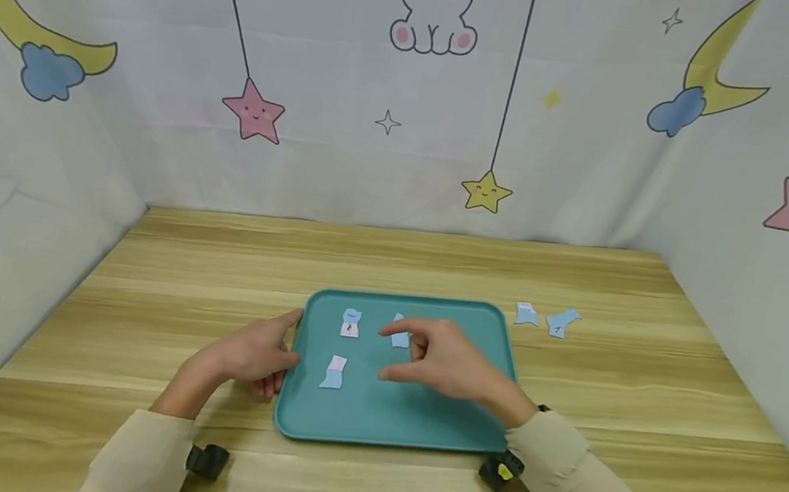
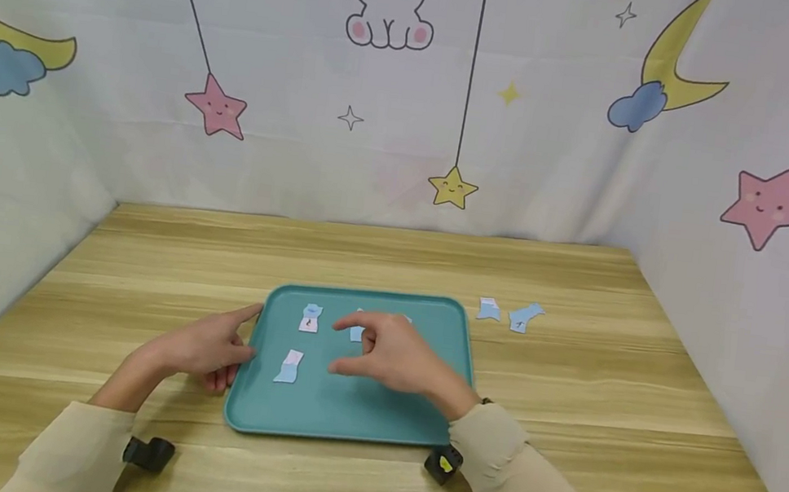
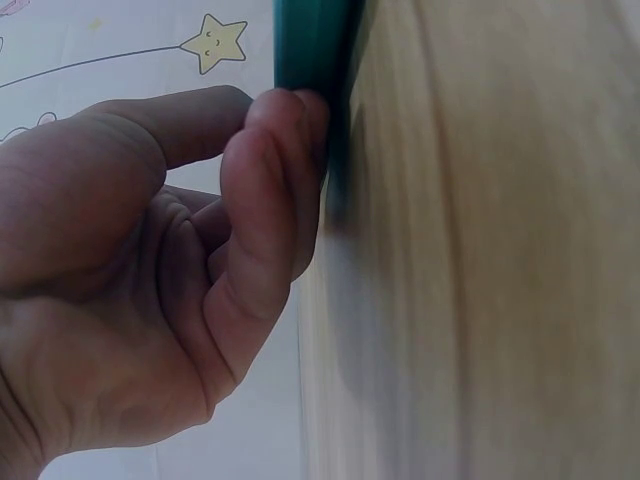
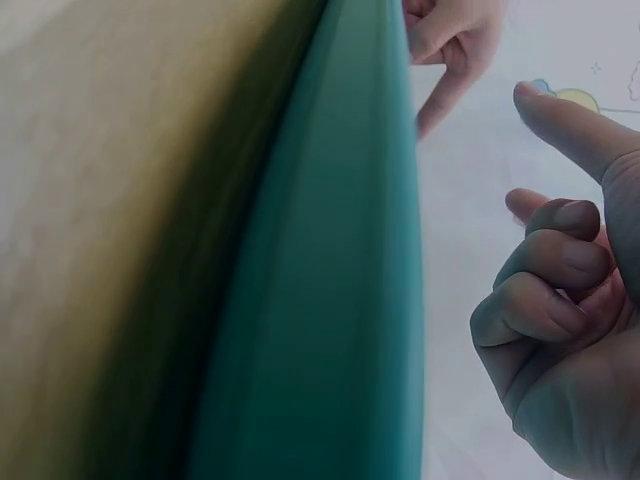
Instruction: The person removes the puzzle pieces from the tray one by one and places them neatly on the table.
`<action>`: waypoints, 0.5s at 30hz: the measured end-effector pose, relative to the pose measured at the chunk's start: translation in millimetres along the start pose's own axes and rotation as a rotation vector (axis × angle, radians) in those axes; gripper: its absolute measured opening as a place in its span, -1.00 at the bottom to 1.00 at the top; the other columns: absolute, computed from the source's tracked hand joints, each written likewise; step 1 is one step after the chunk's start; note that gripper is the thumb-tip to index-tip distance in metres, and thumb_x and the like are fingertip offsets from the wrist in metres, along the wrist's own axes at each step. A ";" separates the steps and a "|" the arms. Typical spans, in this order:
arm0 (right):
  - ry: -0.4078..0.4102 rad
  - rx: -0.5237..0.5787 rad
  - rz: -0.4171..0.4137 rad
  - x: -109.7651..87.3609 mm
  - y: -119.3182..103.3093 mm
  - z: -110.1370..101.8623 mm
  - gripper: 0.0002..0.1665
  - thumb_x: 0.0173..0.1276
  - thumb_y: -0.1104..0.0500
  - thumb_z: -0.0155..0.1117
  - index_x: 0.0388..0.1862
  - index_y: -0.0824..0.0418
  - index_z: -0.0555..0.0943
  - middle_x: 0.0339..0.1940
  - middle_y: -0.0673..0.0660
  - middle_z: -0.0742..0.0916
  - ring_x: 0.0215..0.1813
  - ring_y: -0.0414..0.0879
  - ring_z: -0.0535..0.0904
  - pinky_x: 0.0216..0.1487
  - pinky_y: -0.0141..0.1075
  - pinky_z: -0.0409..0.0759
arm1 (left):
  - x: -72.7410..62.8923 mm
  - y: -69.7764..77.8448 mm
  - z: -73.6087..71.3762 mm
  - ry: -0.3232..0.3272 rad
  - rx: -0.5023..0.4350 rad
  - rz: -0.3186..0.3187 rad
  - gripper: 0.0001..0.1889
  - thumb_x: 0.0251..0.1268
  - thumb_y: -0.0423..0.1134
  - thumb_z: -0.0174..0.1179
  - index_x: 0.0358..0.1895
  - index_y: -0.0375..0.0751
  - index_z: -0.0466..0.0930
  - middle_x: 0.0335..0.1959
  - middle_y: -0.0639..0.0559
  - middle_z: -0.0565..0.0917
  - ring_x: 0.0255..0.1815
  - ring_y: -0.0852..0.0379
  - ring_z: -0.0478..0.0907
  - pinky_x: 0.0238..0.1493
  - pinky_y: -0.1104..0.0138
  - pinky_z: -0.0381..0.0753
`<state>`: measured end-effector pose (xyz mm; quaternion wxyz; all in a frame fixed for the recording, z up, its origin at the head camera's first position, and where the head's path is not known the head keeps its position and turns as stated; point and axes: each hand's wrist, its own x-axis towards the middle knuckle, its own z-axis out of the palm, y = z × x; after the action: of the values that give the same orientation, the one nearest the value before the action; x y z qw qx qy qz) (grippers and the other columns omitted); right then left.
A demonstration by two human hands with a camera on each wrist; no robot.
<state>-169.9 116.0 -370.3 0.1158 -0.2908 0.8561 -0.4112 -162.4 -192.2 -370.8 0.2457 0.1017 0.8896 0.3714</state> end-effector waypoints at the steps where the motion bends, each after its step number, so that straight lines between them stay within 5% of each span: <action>1: -0.005 -0.003 0.003 1.0 -0.7 1.4 -0.36 0.27 -0.02 0.61 0.29 0.17 0.70 -0.68 -0.11 0.39 -0.60 -0.24 0.30 -0.47 -0.40 0.31 | -0.1 -0.2 0.0 0.000 0.000 -0.001 -0.13 0.52 -0.41 0.06 0.71 -0.43 -0.26 -0.69 -0.07 0.63 -0.76 0.14 0.56 -0.64 0.26 0.69; 15: -0.105 -0.026 0.035 9.7 -5.4 15.1 -0.30 0.28 -0.02 0.60 0.37 0.14 0.64 -0.67 -0.09 0.41 -0.59 -0.22 0.32 -0.40 -0.37 0.38 | -0.1 0.7 -2.1 -0.013 0.010 0.005 -0.14 0.52 -0.42 0.05 0.71 -0.44 -0.27 -0.68 -0.07 0.64 -0.76 0.15 0.57 -0.63 0.26 0.70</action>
<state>-168.9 97.9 -375.4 0.1638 -0.2986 0.8590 -0.3824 -163.4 -193.1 -369.0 0.2501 0.1076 0.8895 0.3670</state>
